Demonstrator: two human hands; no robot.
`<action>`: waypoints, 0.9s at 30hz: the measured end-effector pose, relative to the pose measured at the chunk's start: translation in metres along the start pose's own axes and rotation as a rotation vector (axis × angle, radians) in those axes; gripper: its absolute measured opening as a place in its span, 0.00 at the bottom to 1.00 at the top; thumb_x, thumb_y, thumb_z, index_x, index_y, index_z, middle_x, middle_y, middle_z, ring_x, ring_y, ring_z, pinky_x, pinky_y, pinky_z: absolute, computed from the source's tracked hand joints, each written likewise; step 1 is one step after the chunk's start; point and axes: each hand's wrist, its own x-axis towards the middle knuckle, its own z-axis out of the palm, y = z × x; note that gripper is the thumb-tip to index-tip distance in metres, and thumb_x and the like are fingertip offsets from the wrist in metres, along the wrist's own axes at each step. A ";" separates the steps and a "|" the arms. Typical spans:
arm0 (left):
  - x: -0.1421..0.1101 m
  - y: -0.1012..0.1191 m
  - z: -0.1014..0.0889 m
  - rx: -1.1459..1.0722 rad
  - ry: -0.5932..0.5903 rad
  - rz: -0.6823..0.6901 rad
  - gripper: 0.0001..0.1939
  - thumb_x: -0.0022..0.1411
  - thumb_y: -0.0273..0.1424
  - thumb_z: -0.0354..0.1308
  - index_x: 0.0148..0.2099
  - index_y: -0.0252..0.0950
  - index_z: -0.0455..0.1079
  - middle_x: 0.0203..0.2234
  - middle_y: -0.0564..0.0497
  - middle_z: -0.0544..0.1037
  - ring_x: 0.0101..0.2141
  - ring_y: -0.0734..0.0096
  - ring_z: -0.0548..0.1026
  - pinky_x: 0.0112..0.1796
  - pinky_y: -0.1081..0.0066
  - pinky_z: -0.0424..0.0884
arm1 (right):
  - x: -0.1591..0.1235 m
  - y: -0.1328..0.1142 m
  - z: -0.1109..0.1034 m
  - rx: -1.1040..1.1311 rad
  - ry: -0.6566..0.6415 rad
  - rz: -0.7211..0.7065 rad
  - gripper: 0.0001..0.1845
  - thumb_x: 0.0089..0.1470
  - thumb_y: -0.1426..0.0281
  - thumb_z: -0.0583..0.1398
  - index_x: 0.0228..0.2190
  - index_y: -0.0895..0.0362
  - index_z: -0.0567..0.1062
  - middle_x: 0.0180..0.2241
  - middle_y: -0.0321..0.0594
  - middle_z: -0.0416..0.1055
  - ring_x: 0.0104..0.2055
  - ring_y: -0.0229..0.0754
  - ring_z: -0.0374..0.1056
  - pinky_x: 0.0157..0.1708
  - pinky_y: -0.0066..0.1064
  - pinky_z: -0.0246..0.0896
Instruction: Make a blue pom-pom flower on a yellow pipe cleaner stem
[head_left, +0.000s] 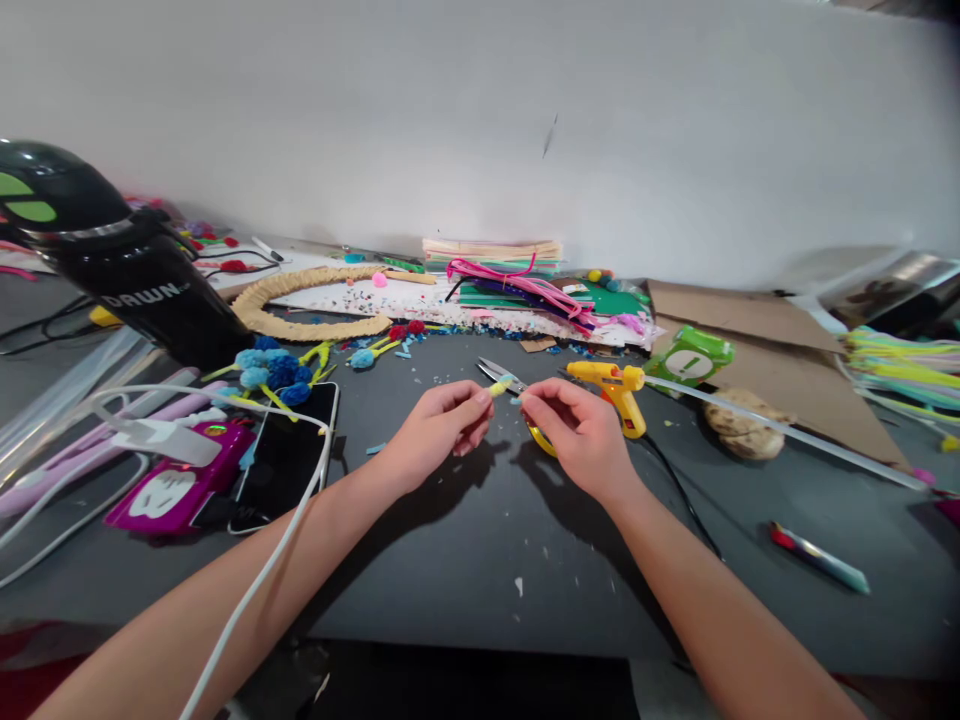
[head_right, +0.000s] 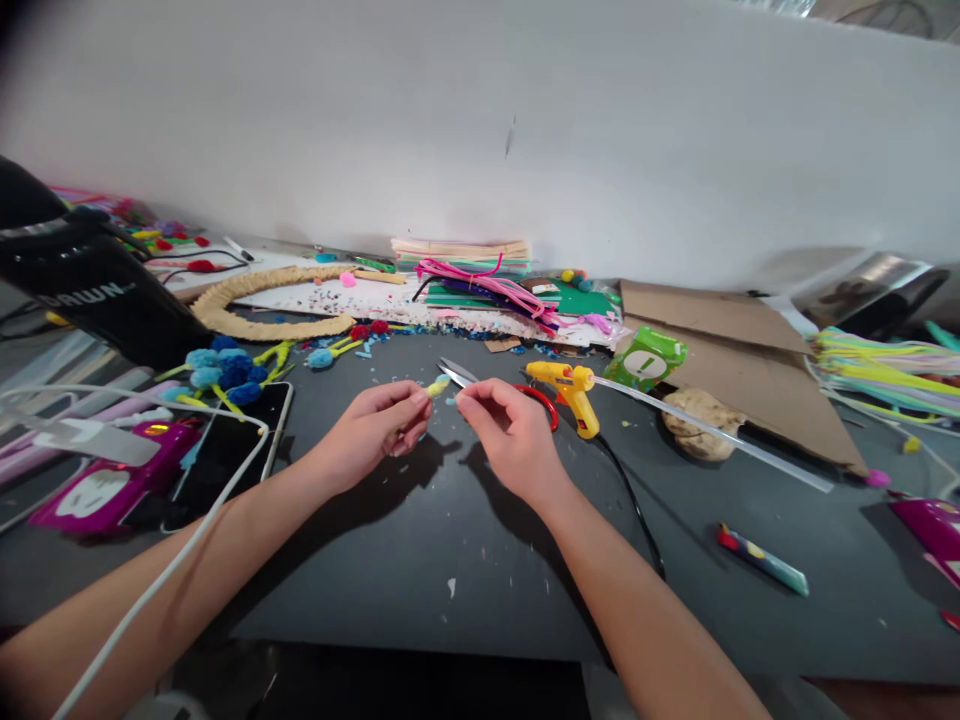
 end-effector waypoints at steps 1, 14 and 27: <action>0.000 0.000 0.000 0.023 0.009 0.008 0.17 0.65 0.42 0.55 0.31 0.34 0.64 0.18 0.57 0.64 0.18 0.83 0.61 0.20 0.80 0.55 | 0.000 0.000 -0.001 -0.004 0.022 -0.004 0.09 0.58 0.63 0.60 0.33 0.56 0.75 0.30 0.37 0.72 0.32 0.37 0.68 0.33 0.28 0.64; -0.002 0.000 0.003 0.365 0.068 0.106 0.18 0.66 0.44 0.50 0.30 0.35 0.65 0.18 0.57 0.66 0.20 0.79 0.62 0.22 0.77 0.58 | 0.001 0.004 0.006 -0.054 0.097 -0.018 0.10 0.57 0.61 0.61 0.33 0.55 0.75 0.31 0.37 0.74 0.33 0.38 0.69 0.34 0.29 0.65; -0.004 0.001 0.002 0.417 0.037 0.126 0.19 0.67 0.43 0.49 0.29 0.35 0.64 0.19 0.57 0.65 0.21 0.79 0.62 0.24 0.76 0.58 | 0.003 0.007 0.004 -0.067 0.069 0.035 0.13 0.56 0.58 0.61 0.32 0.56 0.75 0.29 0.38 0.73 0.31 0.38 0.68 0.32 0.29 0.64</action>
